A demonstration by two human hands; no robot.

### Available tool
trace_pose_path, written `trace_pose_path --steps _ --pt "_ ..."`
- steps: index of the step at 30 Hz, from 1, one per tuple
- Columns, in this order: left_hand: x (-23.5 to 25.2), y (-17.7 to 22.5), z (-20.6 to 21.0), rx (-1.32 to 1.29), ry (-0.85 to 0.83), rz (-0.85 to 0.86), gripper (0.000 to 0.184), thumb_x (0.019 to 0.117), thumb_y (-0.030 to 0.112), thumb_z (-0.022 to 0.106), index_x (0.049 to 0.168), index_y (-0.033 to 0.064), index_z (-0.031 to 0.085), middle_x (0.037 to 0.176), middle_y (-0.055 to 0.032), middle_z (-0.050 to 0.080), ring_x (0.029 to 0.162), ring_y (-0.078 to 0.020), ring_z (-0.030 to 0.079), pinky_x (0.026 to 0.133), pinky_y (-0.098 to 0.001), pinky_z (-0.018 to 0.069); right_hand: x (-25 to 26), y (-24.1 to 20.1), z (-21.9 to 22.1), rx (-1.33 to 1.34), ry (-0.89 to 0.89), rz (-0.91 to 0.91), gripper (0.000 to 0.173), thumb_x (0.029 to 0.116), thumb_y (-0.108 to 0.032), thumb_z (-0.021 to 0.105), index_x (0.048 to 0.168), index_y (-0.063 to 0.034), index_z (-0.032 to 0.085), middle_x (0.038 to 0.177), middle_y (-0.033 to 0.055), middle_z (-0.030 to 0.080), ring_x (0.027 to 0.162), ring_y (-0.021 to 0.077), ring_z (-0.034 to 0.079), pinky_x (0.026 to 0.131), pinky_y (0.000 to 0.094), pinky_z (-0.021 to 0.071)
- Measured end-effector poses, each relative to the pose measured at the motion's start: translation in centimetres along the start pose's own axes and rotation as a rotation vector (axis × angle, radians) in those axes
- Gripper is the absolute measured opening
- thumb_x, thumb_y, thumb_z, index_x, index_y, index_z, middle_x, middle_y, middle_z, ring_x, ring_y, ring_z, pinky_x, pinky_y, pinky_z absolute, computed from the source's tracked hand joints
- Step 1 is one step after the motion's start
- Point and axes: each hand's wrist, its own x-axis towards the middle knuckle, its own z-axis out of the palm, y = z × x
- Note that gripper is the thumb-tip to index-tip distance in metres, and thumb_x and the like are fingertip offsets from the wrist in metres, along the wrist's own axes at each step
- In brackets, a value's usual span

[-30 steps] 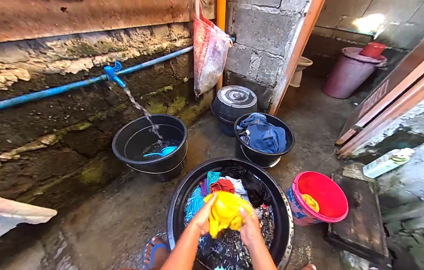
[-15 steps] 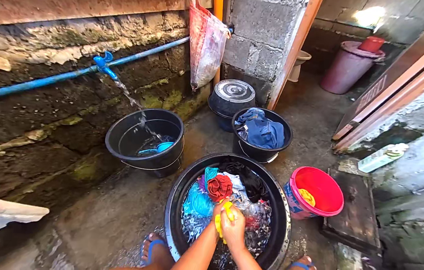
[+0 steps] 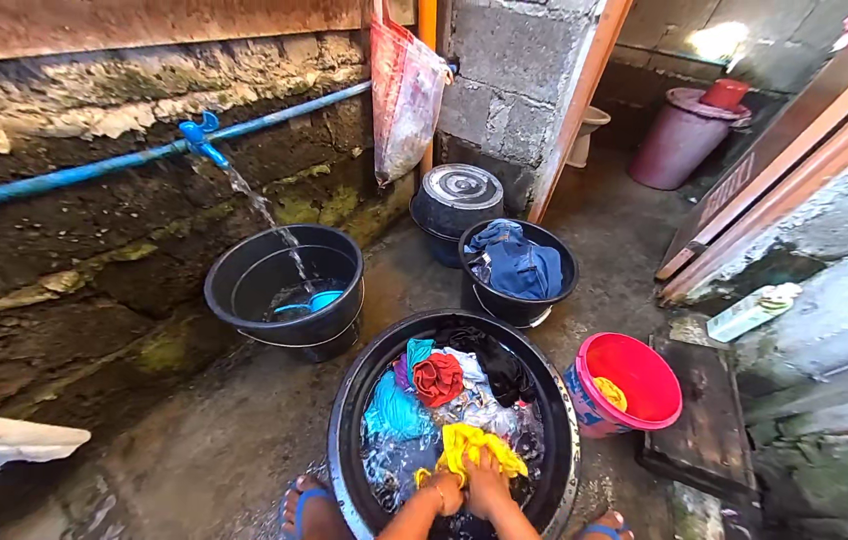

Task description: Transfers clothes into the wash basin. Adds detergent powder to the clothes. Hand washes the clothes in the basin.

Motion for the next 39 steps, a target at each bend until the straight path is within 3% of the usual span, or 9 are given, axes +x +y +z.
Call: trace_pose_path --steps 7,10,13,19,23,27,29,32,39 --pt "-3.6 2.6 -3.7 -0.056 -0.004 -0.099 0.049 0.1048 0.032 0.053 0.127 -0.0104 0.061 0.135 -0.0319 0.059 0.130 -0.0455 0.055 0.108 -0.0649 0.0410 1.1 3.6 -0.3 0.424 -0.151 -0.223 0.091 0.0758 -0.011 0.089 0.153 -0.0049 0.042 0.148 0.0257 0.052 0.137 0.0396 0.051 0.114 0.0575 0.0413" --pt "-9.2 5.2 -7.9 -0.419 0.306 0.115 0.045 0.1035 0.036 0.058 0.114 -0.0065 0.067 0.111 -0.0258 0.068 0.108 -0.0370 0.066 0.099 -0.0567 0.0490 -1.4 2.5 -0.9 0.833 -0.048 -0.303 0.111 0.0636 -0.010 0.094 0.155 -0.0042 0.031 0.142 0.0225 0.056 0.129 0.0307 0.059 0.109 0.0484 0.0499" --pt "-14.3 5.1 -10.0 -0.979 0.477 0.421 0.033 0.1031 0.031 0.057 0.103 -0.0001 0.069 0.090 -0.0088 0.071 0.086 -0.0171 0.069 0.084 -0.0399 0.0575 -3.3 0.4 -2.7 0.960 0.104 -0.249 0.077 0.0773 -0.013 0.088 0.143 0.0012 0.050 0.132 0.0201 0.064 0.122 0.0275 0.063 0.108 0.0463 0.0512" --pt "-11.7 -0.5 -8.2 -1.350 0.423 -0.040 0.068 0.1057 0.059 0.037 0.146 0.0048 0.049 0.139 -0.0267 0.056 0.124 -0.0456 0.056 0.096 -0.0676 0.0460 -7.5 -2.8 -7.8 0.938 0.273 -0.398 0.037 0.0779 0.002 0.076 0.112 -0.0008 0.063 0.102 0.0141 0.070 0.093 0.0226 0.069 0.084 0.0437 0.0585" --pt "-8.5 1.8 -6.5 -1.590 0.412 0.121 0.056 0.1085 0.052 0.036 0.130 0.0048 0.058 0.111 -0.0187 0.068 0.097 -0.0307 0.067 0.083 -0.0495 0.0565 -7.6 -3.7 -6.3 1.434 0.269 -0.605 0.043 0.0691 0.013 0.067 0.109 0.0005 0.058 0.104 0.0115 0.069 0.093 0.0185 0.070 0.081 0.0369 0.0612" --pt "-8.0 4.0 -7.4 -1.160 0.962 0.267 0.031 0.1014 0.025 0.063 0.111 -0.0045 0.063 0.100 -0.0194 0.068 0.094 -0.0276 0.068 0.088 -0.0476 0.0553 -6.2 -0.3 -4.9 1.512 0.230 -0.353 0.063 0.0792 0.008 0.061 0.140 -0.0029 0.049 0.119 0.0187 0.064 0.090 0.0266 0.067 0.071 0.0426 0.0588" --pt "-9.0 5.5 -6.7 -0.742 1.034 0.370 0.033 0.0957 0.029 0.066 0.099 -0.0037 0.066 0.098 -0.0175 0.068 0.096 -0.0280 0.068 0.089 -0.0478 0.0553 -5.9 1.0 -4.3 1.758 -0.092 -0.381 0.074 0.0889 -0.019 0.056 0.157 -0.0232 0.028 0.135 0.0196 0.057 0.109 0.0405 0.064 0.074 0.0604 0.0570" --pt "-8.4 7.0 -4.0 -0.334 1.062 0.590 0.032 0.0950 0.029 0.065 0.086 -0.0007 0.071 0.096 -0.0165 0.072 0.101 -0.0308 0.069 0.093 -0.0473 0.0552 -5.6 -0.4 -4.0 2.105 -0.142 -0.321 0.057 0.1038 -0.063 0.028 0.124 -0.0189 0.059 0.105 0.0084 0.073 0.093 0.0238 0.072 0.074 0.0445 0.0612" --pt "-4.3 6.1 -3.5 -1.131 0.941 0.373 0.021 0.0974 0.018 0.057 0.087 0.0005 0.063 0.075 -0.0073 0.062 0.072 -0.0176 0.063 0.073 -0.0403 0.0537 -2.4 -2.5 -4.7 1.695 0.558 -0.216 0.006 0.1002 -0.004 0.055 0.097 0.0011 0.058 0.078 0.0079 0.063 0.070 0.0146 0.064 0.066 0.0335 0.0568"
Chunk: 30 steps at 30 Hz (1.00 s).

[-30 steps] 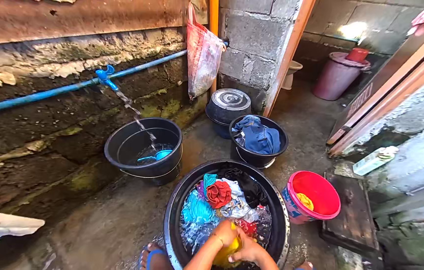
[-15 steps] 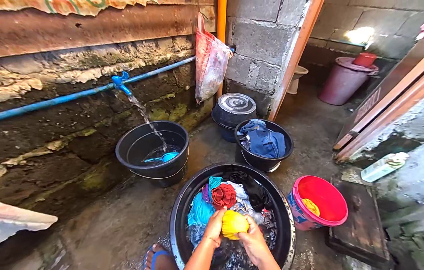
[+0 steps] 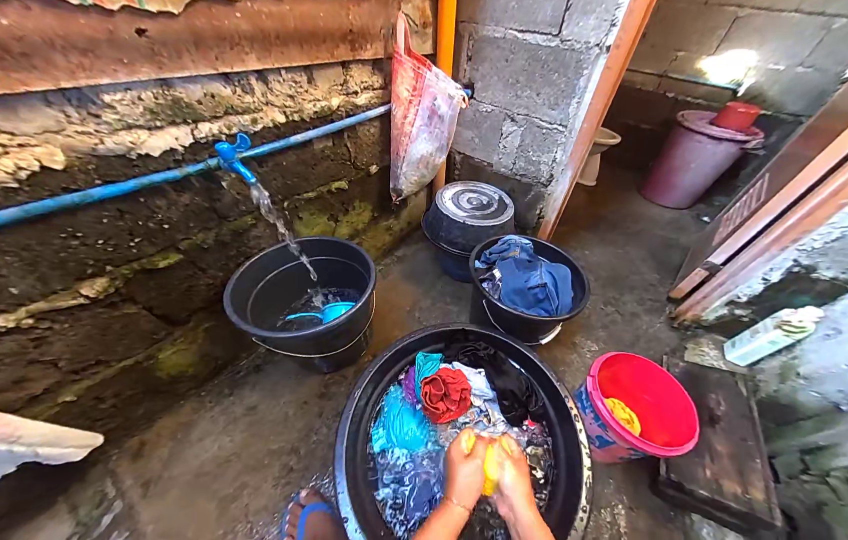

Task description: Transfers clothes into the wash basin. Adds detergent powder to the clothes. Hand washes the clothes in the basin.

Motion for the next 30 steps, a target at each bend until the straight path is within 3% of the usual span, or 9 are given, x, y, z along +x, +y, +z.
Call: trace_pose_path --steps 4,6,8,10,13,17,21,24,30 --pt "2.0 1.2 -0.2 -0.126 -0.166 -0.353 0.023 0.1047 0.014 0.050 0.102 -0.0030 0.065 0.089 -0.0125 0.065 0.082 -0.0200 0.063 0.080 -0.0407 0.0542 1.0 -0.1 -0.2 -0.306 -0.018 -0.250 0.011 0.0843 -0.004 0.063 0.073 -0.0034 0.060 0.065 0.0029 0.057 0.062 0.0123 0.058 0.061 0.0335 0.0514" --pt "3.7 1.8 -0.3 -0.113 -0.316 -0.389 0.025 0.1055 0.020 0.052 0.108 -0.0003 0.066 0.093 -0.0119 0.067 0.085 -0.0201 0.065 0.081 -0.0411 0.0545 1.6 -0.4 -0.4 -0.278 0.024 -0.243 0.013 0.0885 -0.005 0.060 0.076 -0.0024 0.061 0.066 0.0037 0.058 0.063 0.0120 0.058 0.063 0.0329 0.0515" --pt "5.9 2.7 -0.6 -0.147 -0.452 -0.274 0.033 0.1090 0.026 0.047 0.128 0.0015 0.057 0.113 -0.0134 0.065 0.098 -0.0211 0.065 0.089 -0.0422 0.0546 2.5 -1.9 -1.4 -0.082 0.081 -0.111 0.016 0.1020 -0.008 0.052 0.100 0.0052 0.060 0.084 0.0125 0.065 0.076 0.0189 0.065 0.071 0.0390 0.0572" --pt "9.8 4.1 -1.4 -0.037 -0.430 -0.113 0.040 0.1093 0.026 0.044 0.141 0.0011 0.049 0.132 -0.0190 0.059 0.111 -0.0271 0.064 0.091 -0.0455 0.0562 3.4 -4.9 -3.1 0.168 0.135 -0.006 0.034 0.1091 -0.025 0.043 0.129 0.0011 0.052 0.106 0.0159 0.065 0.091 0.0239 0.067 0.077 0.0452 0.0583" --pt "16.9 4.2 -4.4 0.461 -0.179 0.093 0.037 0.1073 0.022 0.049 0.134 -0.0018 0.059 0.138 -0.0246 0.058 0.127 -0.0339 0.058 0.110 -0.0474 0.0467 3.8 -10.7 -6.4 0.456 0.268 -0.082 0.043 0.1088 -0.041 0.037 0.139 -0.0121 0.047 0.122 0.0105 0.062 0.105 0.0226 0.065 0.083 0.0442 0.0576" --pt "22.0 2.2 -6.9 0.925 -0.243 -0.077 0.049 0.1071 0.028 0.049 0.152 0.0086 0.047 0.152 -0.0194 0.050 0.145 -0.0382 0.043 0.119 -0.0575 0.0339 4.4 -14.6 -10.6 0.551 0.415 -0.245 0.052 0.1108 -0.031 0.035 0.158 -0.0149 0.021 0.148 0.0141 0.043 0.125 0.0282 0.056 0.098 0.0478 0.0528" --pt "22.8 2.1 -7.0 1.183 -0.345 -0.216 0.049 0.1038 0.036 0.055 0.146 0.0111 0.055 0.152 -0.0193 0.049 0.146 -0.0433 0.036 0.111 -0.0680 0.0349 4.8 -13.1 -11.3 0.412 0.386 -0.167 0.046 0.1107 -0.028 0.037 0.152 -0.0080 0.034 0.134 0.0139 0.060 0.110 0.0241 0.069 0.088 0.0412 0.0583" --pt "22.3 3.0 -8.3 1.190 -0.328 -0.212 0.040 0.1019 0.031 0.059 0.130 0.0041 0.064 0.142 -0.0231 0.056 0.138 -0.0424 0.048 0.109 -0.0644 0.0412 4.5 -11.6 -9.5 0.370 0.275 -0.093 0.042 0.1109 -0.029 0.033 0.140 -0.0018 0.046 0.122 0.0130 0.069 0.104 0.0242 0.072 0.086 0.0413 0.0600" --pt "17.6 9.2 -11.6 0.610 -0.144 0.084 0.029 0.1072 0.018 0.050 0.119 -0.0071 0.057 0.111 -0.0248 0.062 0.105 -0.0328 0.061 0.095 -0.0480 0.0487 3.4 -10.3 -6.5 0.100 0.065 -0.029 0.032 0.1093 -0.014 0.039 0.134 0.0031 0.052 0.110 0.0181 0.071 0.090 0.0260 0.073 0.077 0.0406 0.0611"
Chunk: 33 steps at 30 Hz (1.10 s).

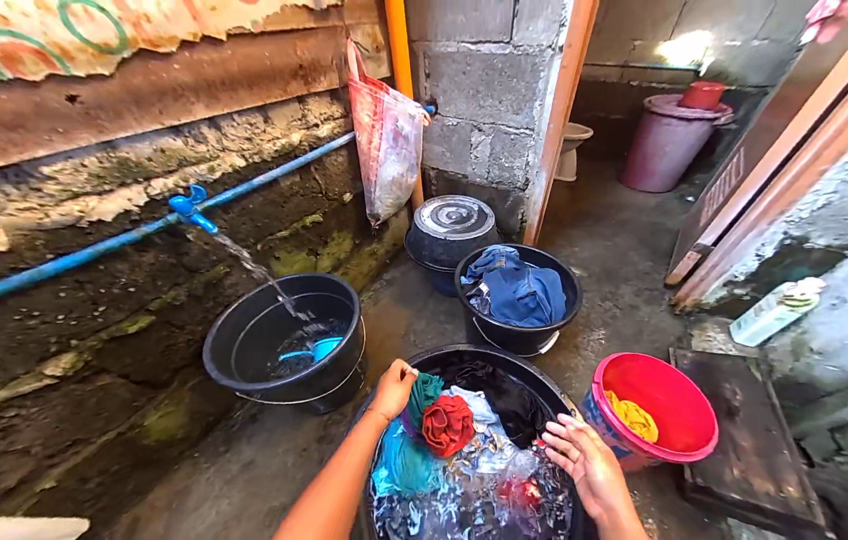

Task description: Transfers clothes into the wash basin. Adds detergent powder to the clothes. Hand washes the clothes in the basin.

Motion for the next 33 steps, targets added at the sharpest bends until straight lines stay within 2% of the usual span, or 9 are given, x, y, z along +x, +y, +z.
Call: trace_pose_path --steps 7,12,14,17,21,24,27,30,33 --pt "-5.9 10.7 -3.9 -0.111 -0.086 0.615 0.020 0.1042 0.017 0.048 0.107 -0.0002 0.057 0.094 -0.0056 0.059 0.086 -0.0081 0.058 0.080 -0.0261 0.0494 -2.8 -1.9 5.5 -0.312 -0.339 -0.170 0.033 0.0984 0.000 0.055 0.131 0.0024 0.058 0.117 0.0168 0.069 0.096 0.0243 0.072 0.080 0.0380 0.0616" --pt "-9.5 16.8 -3.7 -0.261 -0.157 0.901 0.018 0.1033 0.015 0.054 0.102 -0.0001 0.062 0.096 -0.0003 0.061 0.088 0.0001 0.059 0.082 -0.0181 0.0511 -4.4 -7.9 10.7 -0.347 -0.702 -0.593 0.061 0.0903 -0.003 0.061 0.149 0.0033 0.046 0.150 0.0152 0.052 0.129 0.0189 0.059 0.102 0.0333 0.0550" --pt "-10.1 17.9 -3.5 -0.249 -0.191 0.970 0.020 0.1012 0.016 0.060 0.101 -0.0021 0.068 0.099 -0.0033 0.069 0.093 -0.0013 0.064 0.086 -0.0195 0.0535 -4.9 -10.2 12.2 -0.267 -0.825 -0.667 0.043 0.0886 0.001 0.066 0.130 0.0081 0.055 0.131 0.0135 0.062 0.115 0.0137 0.065 0.097 0.0296 0.0569" --pt "-10.9 17.5 -3.0 -0.246 -0.196 1.013 0.021 0.0997 0.017 0.063 0.098 -0.0018 0.072 0.095 -0.0022 0.069 0.092 -0.0008 0.062 0.084 -0.0185 0.0523 -4.5 -10.5 11.3 -0.312 -0.948 -0.653 0.017 0.0858 -0.007 0.069 0.099 -0.0058 0.058 0.090 -0.0025 0.066 0.084 0.0037 0.064 0.078 0.0242 0.0556" --pt "-11.8 13.5 -1.7 -0.284 -0.297 0.960 0.020 0.0980 0.018 0.065 0.093 -0.0006 0.072 0.091 -0.0031 0.070 0.089 -0.0028 0.064 0.082 -0.0210 0.0532 -3.5 -6.7 4.7 -0.498 -1.212 -0.283 0.032 0.0923 -0.032 0.074 0.113 -0.0085 0.072 0.104 -0.0042 0.075 0.097 0.0042 0.070 0.088 0.0293 0.0595" --pt "-12.8 8.9 0.3 0.027 -0.552 0.772 0.022 0.0965 0.020 0.065 0.094 -0.0001 0.073 0.087 -0.0088 0.071 0.083 -0.0141 0.067 0.079 -0.0349 0.0556 -2.1 -5.3 0.6 -1.079 -1.245 0.042 0.022 0.0958 -0.018 0.068 0.108 0.0014 0.070 0.096 0.0079 0.071 0.089 0.0139 0.067 0.086 0.0393 0.0556" --pt "-14.2 3.7 5.4 0.515 -0.947 0.474 0.031 0.1032 0.024 0.060 0.122 0.0011 0.068 0.119 -0.0238 0.069 0.114 -0.0418 0.065 0.099 -0.0641 0.0486 -1.1 -1.3 0.6 -1.593 -1.261 0.090 0.026 0.0970 -0.018 0.070 0.114 0.0021 0.074 0.123 0.0250 0.068 0.120 0.0402 0.062 0.107 0.0629 0.0428" --pt "-15.5 -1.1 11.7 0.714 -1.171 0.241 0.038 0.1037 0.029 0.059 0.133 0.0059 0.066 0.160 -0.0267 0.035 0.143 -0.0513 0.039 0.110 -0.0698 0.0365 -1.6 7.5 1.5 -1.822 -1.285 0.146 0.034 0.0884 -0.021 0.080 0.116 -0.0009 0.076 0.141 0.0328 0.055 0.134 0.0539 0.047 0.108 0.0739 0.0367" --pt "-15.7 -4.4 17.8 0.832 -1.192 -0.031 0.045 0.0967 0.031 0.068 0.131 0.0020 0.066 0.169 -0.0230 0.016 0.147 -0.0564 0.025 0.106 -0.0762 0.0340 -1.7 14.6 1.8 -1.983 -1.158 0.295 0.044 0.0870 -0.018 0.079 0.125 0.0019 0.070 0.158 0.0312 0.036 0.148 0.0536 0.028 0.113 0.0747 0.0276"
